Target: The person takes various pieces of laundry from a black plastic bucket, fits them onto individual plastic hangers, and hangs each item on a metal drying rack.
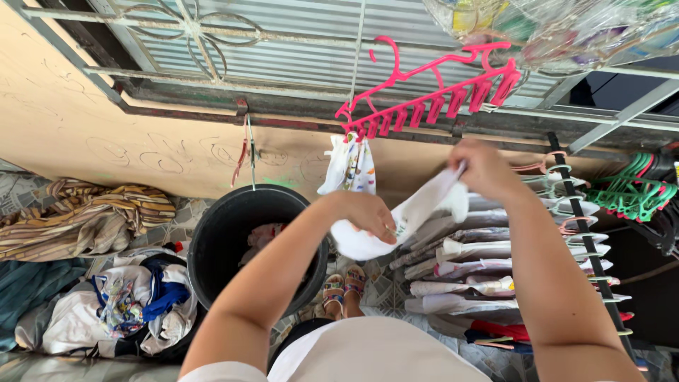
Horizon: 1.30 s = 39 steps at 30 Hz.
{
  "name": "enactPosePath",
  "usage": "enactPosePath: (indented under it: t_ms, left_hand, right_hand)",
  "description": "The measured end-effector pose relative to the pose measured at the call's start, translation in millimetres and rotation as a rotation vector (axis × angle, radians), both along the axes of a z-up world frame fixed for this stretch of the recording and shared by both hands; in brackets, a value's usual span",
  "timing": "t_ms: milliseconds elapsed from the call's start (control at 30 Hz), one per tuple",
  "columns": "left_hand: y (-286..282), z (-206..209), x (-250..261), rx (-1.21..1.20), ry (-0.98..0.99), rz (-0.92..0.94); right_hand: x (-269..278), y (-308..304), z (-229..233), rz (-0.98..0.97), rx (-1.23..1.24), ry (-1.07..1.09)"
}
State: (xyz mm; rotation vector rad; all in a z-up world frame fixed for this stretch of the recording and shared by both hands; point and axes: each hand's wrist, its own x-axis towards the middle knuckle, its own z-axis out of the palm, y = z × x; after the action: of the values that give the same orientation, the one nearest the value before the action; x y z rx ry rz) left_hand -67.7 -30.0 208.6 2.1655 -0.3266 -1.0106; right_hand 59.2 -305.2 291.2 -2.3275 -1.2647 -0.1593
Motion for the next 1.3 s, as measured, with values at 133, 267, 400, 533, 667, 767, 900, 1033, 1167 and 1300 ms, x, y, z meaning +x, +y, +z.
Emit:
enactPosePath:
  t_ms: [133,267,400,533,667,767,900,1033,1167,1300]
  left_hand:
    - [-5,-3,22,-0.143,-0.936,0.299]
    - [-5,6,41,-0.604,-0.861,0.227]
    - [-7,4,56,-0.261,-0.673,0.458]
    - [-5,-22,64,-0.178,-0.658,0.614]
    - [4,-64,64,-0.198,-0.641,0.684]
    - [8,-86,74,-0.195,-0.534,0.847]
    - [13,-103,92,-0.159,-0.319,1.100]
    - [22,-108,99,-0.320,-0.309,1.188]
    - [27,-105,108,-0.269,-0.385,1.199]
    - [29,-107,110,-0.241,-0.406,1.175]
  right_hand:
    - [-28,31,-17,0.233,-0.031,0.295]
    - [-27,42,-27,0.227,-0.005,0.393]
    - [-21,48,-47,0.133,0.528,1.219]
    - [-15,55,-108,0.017,0.656,1.350]
    - [11,72,-155,-0.038,0.726,1.300]
    - [33,110,-169,-0.183,0.788,1.443]
    - [72,159,-185,-0.388,0.705,1.097]
    - [87,185,-166,-0.199,0.664,0.885]
    - [84,195,-149,-0.242,0.798,0.873]
    - [88,190,-151,-0.277,0.643,0.814]
